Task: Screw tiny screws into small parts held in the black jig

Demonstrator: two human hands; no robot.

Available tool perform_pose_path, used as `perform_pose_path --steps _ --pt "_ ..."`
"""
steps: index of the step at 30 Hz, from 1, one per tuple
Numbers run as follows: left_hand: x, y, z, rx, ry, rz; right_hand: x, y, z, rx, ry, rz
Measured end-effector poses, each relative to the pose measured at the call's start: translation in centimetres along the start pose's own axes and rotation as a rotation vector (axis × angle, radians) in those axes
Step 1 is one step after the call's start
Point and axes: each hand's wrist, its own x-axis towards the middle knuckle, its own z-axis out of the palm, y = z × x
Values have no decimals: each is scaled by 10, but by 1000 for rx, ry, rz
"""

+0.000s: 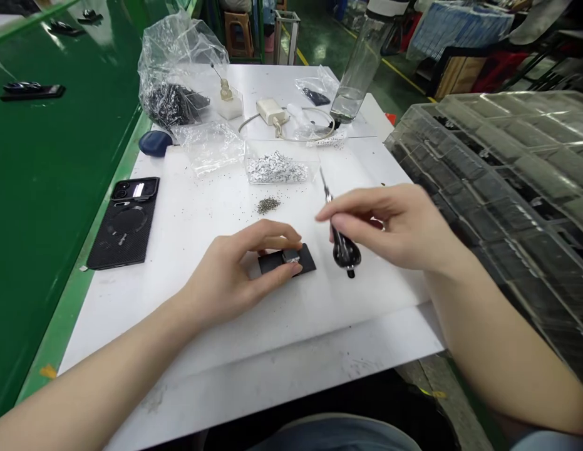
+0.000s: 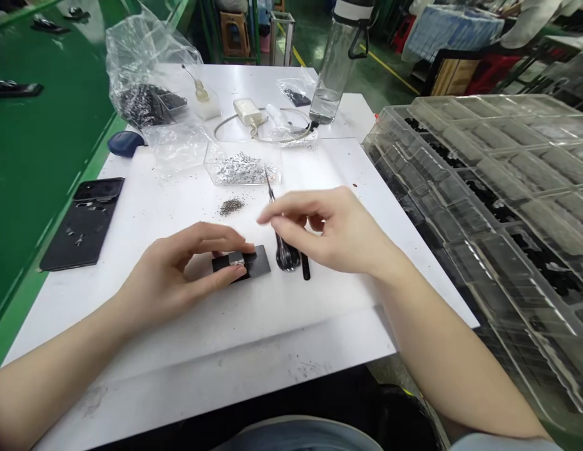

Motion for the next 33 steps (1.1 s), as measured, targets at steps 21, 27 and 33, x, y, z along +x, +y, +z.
perform_pose_path --steps 21,27,33 --pt "40 49 -17 25 710 -119 10 63 -77 -348 0 260" --pt "99 45 -27 191 616 -250 11 68 -69 -312 -113 196" --pt "134 12 -34 475 457 -219 17 75 -41 -294 -138 99"
